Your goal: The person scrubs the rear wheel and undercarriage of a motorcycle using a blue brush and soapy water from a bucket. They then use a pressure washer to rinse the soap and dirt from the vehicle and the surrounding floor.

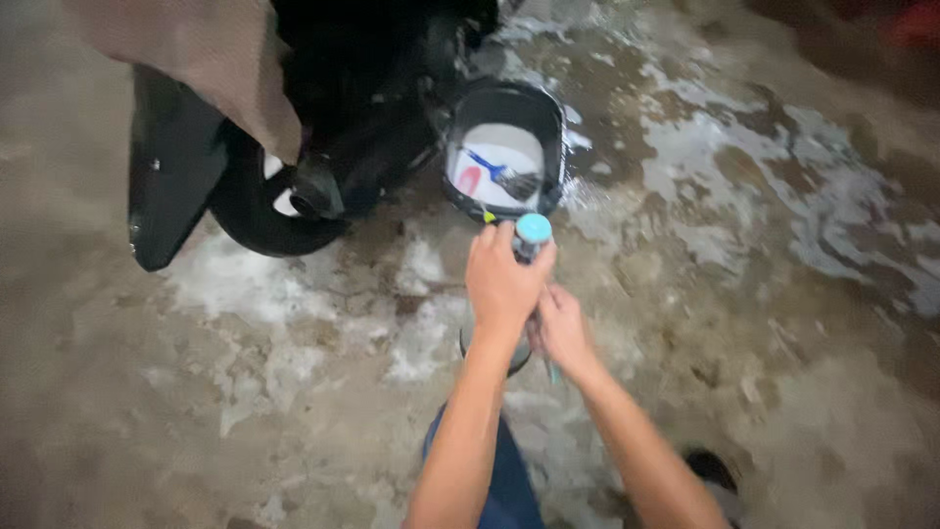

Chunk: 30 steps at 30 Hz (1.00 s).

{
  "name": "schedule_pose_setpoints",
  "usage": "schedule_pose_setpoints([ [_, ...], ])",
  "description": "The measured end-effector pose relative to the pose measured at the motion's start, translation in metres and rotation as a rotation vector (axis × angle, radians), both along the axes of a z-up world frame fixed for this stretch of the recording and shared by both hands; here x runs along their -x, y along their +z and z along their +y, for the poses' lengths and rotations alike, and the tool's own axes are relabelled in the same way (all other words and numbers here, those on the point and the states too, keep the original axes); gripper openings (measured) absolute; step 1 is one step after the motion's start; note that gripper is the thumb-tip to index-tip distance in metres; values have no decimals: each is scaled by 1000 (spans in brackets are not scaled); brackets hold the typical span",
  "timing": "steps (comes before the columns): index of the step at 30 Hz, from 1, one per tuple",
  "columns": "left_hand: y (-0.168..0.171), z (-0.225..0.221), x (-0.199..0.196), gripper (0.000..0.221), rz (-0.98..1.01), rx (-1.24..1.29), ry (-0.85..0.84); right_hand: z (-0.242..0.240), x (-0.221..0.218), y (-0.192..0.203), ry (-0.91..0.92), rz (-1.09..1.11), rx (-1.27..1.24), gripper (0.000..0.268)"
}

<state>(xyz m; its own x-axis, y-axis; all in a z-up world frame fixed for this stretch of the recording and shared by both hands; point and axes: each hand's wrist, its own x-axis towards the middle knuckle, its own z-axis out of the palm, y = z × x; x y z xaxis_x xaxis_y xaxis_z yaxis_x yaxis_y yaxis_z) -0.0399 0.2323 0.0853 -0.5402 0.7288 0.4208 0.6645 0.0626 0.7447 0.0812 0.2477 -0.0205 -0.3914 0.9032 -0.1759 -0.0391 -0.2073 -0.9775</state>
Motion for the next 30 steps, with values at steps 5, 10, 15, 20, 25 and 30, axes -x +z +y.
schedule_pose_setpoints([
  [5,-7,4,-8,42,-85,-44,51,5,8,-29,7,32,13,37],
  [10,-17,14,-9,40,-105,-69,135,18,-5,-31,175,-85,-64,32],
  [15,-23,21,-28,39,-98,-60,174,23,-16,-33,178,-204,-55,31],
  [20,-33,27,-53,39,-38,-41,77,17,-26,-51,65,150,58,30],
  [25,-58,29,-85,39,-52,-97,76,17,-53,-70,53,153,154,28],
  [30,-42,55,-80,30,-13,-155,58,53,-54,-57,98,-51,-170,27],
])
